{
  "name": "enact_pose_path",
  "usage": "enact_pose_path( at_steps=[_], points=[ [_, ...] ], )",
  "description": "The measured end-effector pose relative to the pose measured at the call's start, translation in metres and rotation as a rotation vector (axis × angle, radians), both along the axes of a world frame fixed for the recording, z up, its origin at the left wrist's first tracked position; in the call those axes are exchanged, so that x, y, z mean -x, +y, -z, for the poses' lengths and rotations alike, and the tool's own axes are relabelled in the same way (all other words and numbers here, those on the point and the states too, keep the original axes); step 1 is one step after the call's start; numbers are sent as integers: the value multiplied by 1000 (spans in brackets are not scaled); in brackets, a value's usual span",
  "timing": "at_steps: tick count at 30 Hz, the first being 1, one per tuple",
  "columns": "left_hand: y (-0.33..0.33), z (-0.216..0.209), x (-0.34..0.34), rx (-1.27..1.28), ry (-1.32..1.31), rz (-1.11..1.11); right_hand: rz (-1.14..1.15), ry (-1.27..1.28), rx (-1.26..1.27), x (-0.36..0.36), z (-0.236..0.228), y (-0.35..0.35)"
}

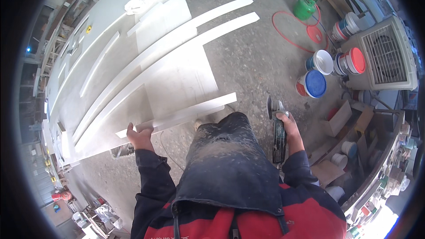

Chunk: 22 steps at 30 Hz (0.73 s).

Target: The person uses a handheld angle grinder to sand the edges of several white plastic strips. They handle the strips one at a time, grinding the edges and then placing them back on the workbench.

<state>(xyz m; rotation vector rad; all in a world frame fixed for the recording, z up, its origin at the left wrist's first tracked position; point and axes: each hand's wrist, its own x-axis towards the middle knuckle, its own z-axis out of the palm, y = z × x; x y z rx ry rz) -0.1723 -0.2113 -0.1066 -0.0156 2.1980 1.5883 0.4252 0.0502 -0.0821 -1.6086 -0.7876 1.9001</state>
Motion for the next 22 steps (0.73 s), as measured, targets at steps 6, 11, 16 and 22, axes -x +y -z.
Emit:
enact_pose_path(
  at_steps=[6, 11, 16, 22],
  points=[
    [-11, 2, 20, -516, -537, -165, 35, 18, 26, -5, -11, -6],
    [-20, 20, 13, -287, -235, -238, 12, 15, 23, 4, -23, -4],
    [29, -49, -16, -625, -594, -649, -15, 7, -26, 6, -18, -1],
    [10, -16, -38, -419, -609, -476, -63, 2, -69, 25, -25, -4]
  ],
)
